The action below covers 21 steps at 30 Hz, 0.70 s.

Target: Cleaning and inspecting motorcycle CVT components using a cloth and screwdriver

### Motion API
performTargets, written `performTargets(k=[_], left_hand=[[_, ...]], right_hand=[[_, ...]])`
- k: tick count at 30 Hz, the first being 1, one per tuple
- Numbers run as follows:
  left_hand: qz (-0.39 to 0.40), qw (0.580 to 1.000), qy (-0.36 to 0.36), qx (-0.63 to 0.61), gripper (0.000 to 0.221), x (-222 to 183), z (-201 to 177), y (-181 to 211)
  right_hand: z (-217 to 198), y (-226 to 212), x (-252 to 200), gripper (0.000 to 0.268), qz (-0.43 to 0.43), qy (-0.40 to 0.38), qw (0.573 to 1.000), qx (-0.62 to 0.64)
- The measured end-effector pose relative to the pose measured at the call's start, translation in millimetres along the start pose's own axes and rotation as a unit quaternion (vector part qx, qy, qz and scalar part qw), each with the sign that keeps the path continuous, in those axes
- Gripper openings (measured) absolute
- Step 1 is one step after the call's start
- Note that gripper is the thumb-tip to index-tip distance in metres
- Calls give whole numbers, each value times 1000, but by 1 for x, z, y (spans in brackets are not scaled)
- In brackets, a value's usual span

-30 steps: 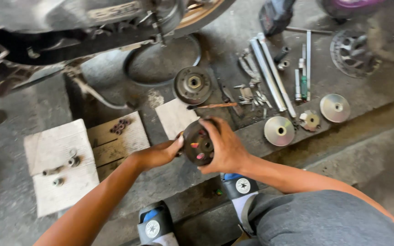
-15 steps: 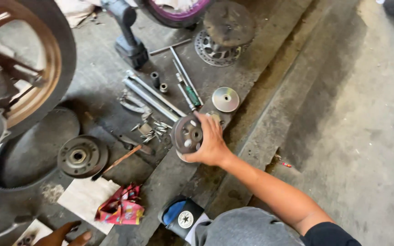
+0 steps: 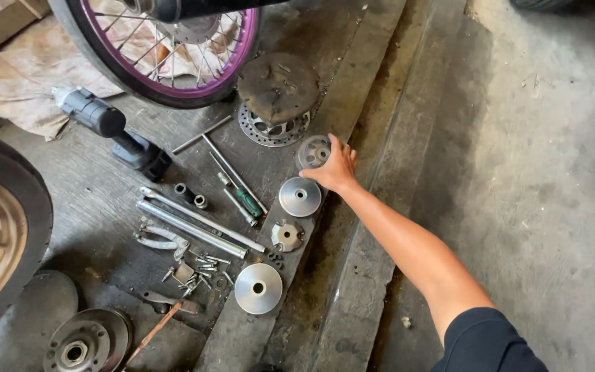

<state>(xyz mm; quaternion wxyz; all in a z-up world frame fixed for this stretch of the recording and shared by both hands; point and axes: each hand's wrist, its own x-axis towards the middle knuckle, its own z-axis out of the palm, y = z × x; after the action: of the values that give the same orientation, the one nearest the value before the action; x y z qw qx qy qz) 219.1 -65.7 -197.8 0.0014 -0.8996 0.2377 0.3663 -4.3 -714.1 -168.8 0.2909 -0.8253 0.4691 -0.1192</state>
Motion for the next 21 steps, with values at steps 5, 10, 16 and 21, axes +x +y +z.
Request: performTargets(k=[5, 10, 16, 21], left_hand=[[34, 998, -45, 18, 84, -22, -113, 154], [124, 991, -21, -40, 71, -40, -195, 303], [225, 966, -90, -87, 64, -17, -176, 305], [211, 969, -84, -98, 66, 17, -124, 197]], right_hand=[[11, -3, 13, 121, 36, -10, 999, -11], [23, -9, 28, 115, 60, 20, 998, -16], [42, 5, 41, 116, 148, -2, 989, 3], [45, 0, 41, 113, 160, 5, 987, -14]])
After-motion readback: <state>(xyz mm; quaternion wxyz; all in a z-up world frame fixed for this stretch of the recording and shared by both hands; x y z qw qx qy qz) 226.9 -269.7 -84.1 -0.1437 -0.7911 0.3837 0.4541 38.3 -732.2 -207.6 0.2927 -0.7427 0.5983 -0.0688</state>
